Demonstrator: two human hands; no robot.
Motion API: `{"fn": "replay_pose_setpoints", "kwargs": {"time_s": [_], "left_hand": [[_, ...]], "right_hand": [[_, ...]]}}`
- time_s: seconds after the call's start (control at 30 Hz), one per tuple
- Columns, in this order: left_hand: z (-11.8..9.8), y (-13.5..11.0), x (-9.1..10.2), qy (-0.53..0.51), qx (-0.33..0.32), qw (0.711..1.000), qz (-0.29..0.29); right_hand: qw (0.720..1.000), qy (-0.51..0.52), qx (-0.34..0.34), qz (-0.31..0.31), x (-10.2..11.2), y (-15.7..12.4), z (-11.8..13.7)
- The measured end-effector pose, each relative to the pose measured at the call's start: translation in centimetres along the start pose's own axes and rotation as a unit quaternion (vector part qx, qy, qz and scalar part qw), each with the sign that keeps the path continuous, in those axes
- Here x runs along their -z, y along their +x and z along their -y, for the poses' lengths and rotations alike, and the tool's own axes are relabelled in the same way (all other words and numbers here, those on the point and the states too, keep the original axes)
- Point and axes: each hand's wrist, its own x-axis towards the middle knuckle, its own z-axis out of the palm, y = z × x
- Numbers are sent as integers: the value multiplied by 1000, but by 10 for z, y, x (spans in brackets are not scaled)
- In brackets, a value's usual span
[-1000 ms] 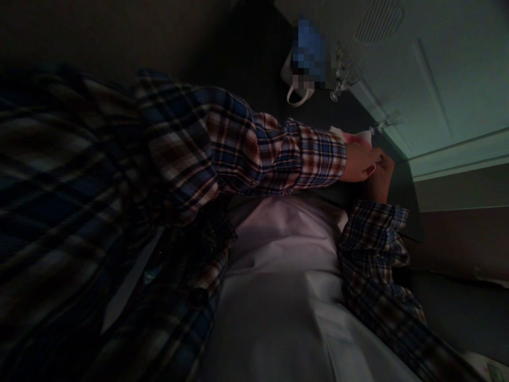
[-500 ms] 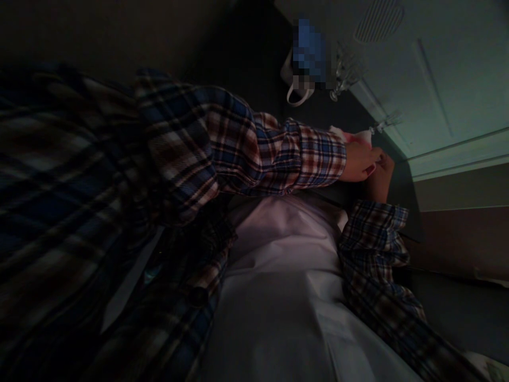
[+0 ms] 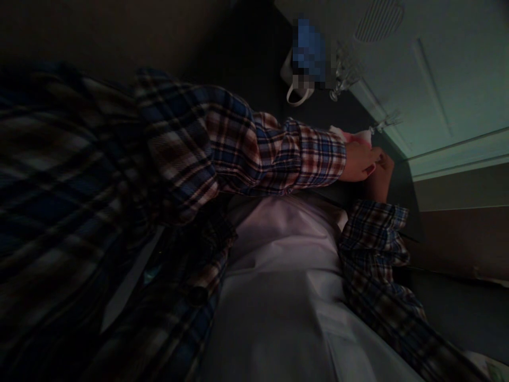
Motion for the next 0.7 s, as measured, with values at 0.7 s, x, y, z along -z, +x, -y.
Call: {"fn": "replay_pose_setpoints", "kwargs": {"time_s": [0.7], "left_hand": [[1, 1, 0, -3, 0, 1000, -2]], "right_hand": [[1000, 2, 5, 2, -2, -2, 4]]}}
